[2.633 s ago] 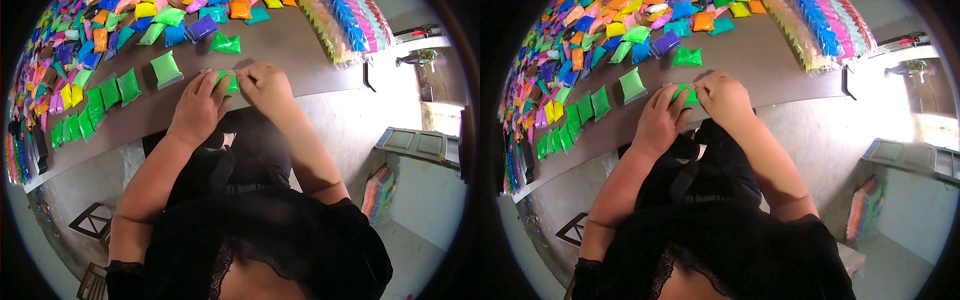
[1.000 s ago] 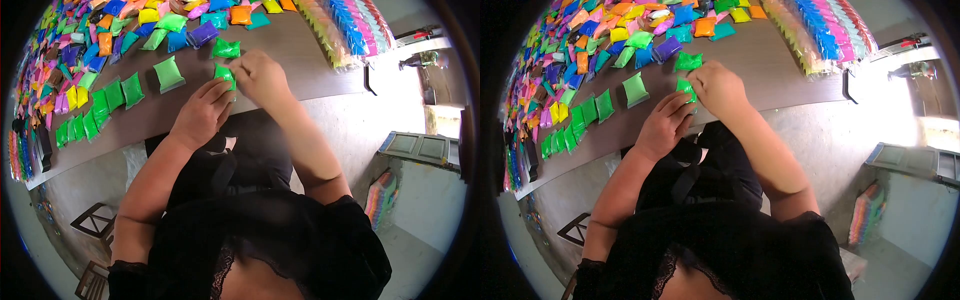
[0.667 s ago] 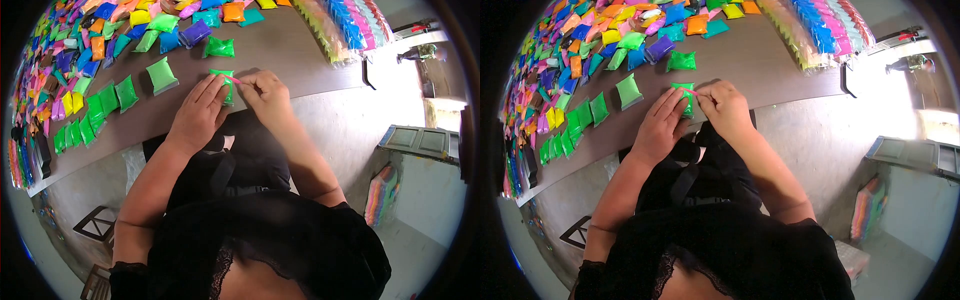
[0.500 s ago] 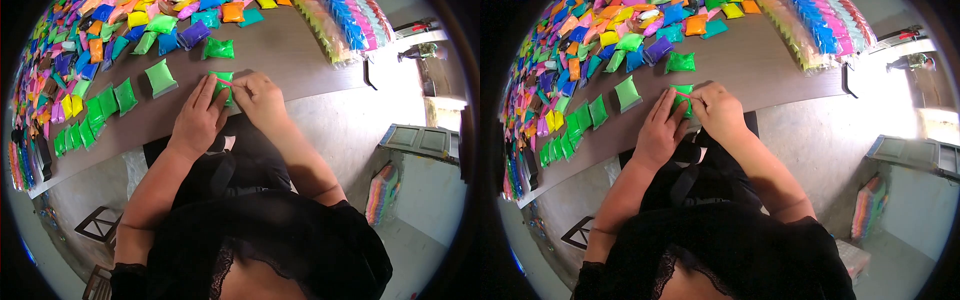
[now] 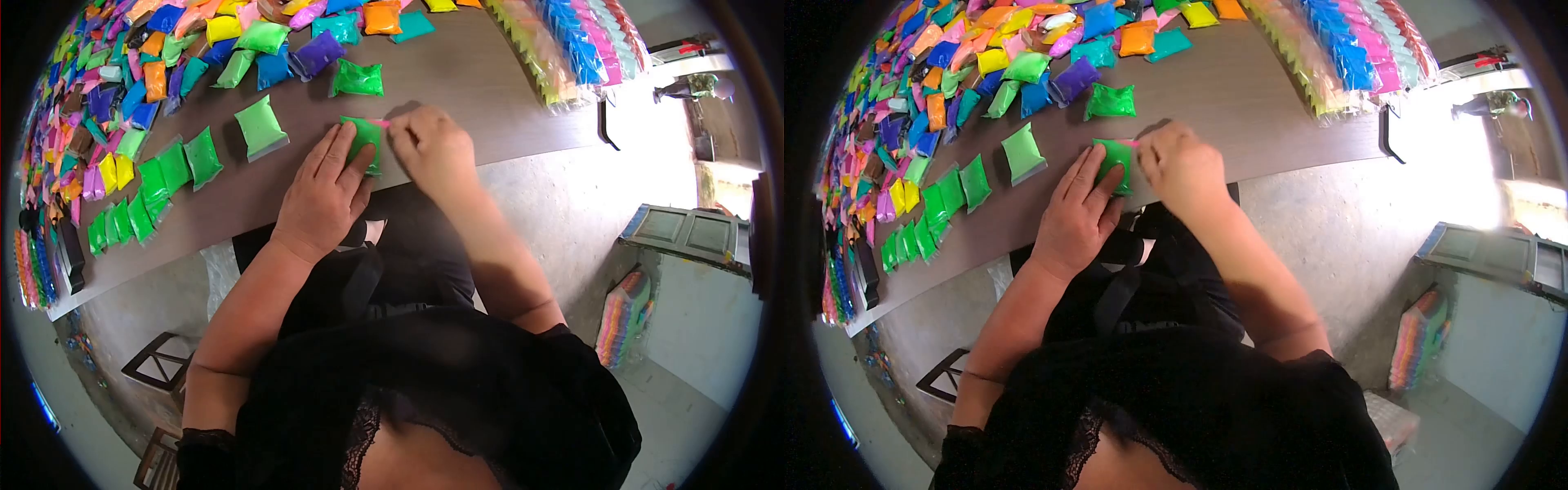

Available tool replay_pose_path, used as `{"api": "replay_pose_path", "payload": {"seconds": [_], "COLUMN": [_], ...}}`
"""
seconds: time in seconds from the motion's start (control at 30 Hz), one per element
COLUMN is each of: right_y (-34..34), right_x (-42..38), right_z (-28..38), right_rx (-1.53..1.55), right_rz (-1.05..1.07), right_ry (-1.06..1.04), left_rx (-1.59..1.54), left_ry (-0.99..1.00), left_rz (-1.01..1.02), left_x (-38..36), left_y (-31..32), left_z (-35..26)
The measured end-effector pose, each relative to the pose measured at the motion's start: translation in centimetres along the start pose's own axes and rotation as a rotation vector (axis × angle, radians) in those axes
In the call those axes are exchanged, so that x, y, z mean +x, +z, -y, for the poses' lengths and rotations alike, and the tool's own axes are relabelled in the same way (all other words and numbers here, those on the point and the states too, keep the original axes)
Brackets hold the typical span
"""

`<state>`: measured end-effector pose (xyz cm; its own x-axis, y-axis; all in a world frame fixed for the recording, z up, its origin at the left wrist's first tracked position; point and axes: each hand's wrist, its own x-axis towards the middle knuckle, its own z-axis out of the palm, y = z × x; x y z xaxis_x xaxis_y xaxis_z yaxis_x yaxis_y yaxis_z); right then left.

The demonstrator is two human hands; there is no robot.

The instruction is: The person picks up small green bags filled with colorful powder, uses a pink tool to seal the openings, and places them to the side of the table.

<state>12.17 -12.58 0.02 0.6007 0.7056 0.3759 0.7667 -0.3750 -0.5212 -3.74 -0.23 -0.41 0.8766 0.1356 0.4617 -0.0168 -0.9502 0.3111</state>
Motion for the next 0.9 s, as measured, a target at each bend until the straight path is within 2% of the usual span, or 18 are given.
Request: {"api": "replay_pose_path", "payload": {"seconds": [0.13, 0.2, 0.23, 0.3, 0.43, 0.5, 0.53, 0.6, 0.63, 0.73, 0.83, 0.9], "right_y": [-0.5, -0.2, 0.0, 0.5, 0.1, -0.2, -0.3, -0.4, -0.5, -0.8, -0.8, -0.7], "right_x": [1.0, 0.3, 0.2, 0.6, 0.6, 0.5, 0.4, 0.5, 0.6, 0.5, 0.5, 0.5], "right_z": [-0.5, 0.1, -0.1, -0.7, -0.7, -0.7, -0.6, -0.4, -0.4, -0.4, -0.5, -0.6], "right_rx": [0.126, 0.188, 0.186, -0.055, 0.147, 0.267, 0.266, 0.277, 0.276, 0.314, 0.326, 0.331], "right_rz": [-0.037, -0.025, -0.027, -0.072, -0.139, -0.181, -0.184, -0.196, -0.2, -0.19, -0.158, -0.16], "right_ry": [0.017, -0.126, -0.126, -0.029, 0.046, 0.081, 0.074, 0.102, 0.092, 0.122, 0.142, 0.141], "left_rx": [-0.011, -0.047, -0.047, 0.022, -0.091, -0.243, -0.241, -0.221, -0.218, 0.097, 0.068, 0.005], "left_ry": [-0.001, -0.004, -0.002, 0.014, -0.013, -0.154, -0.152, -0.285, -0.283, 0.073, 0.11, 0.029], "left_rz": [0.016, -0.012, -0.013, -0.008, -0.044, -0.032, -0.039, 0.0, -0.009, -0.018, -0.082, -0.088], "left_x": [0.1, 0.0, -0.1, 0.1, 0.2, 0.6, 0.8, 1.7, 2.0, 2.4, 1.6, 0.8], "left_y": [-0.3, 0.1, 0.0, -0.2, -0.5, -0.5, -0.5, -0.5, -0.5, -1.0, -1.5, -1.3], "left_z": [0.0, 0.2, 0.1, 0.1, 0.1, 0.2, -0.2, -1.1, -0.8, 0.9, 2.5, 2.0]}}
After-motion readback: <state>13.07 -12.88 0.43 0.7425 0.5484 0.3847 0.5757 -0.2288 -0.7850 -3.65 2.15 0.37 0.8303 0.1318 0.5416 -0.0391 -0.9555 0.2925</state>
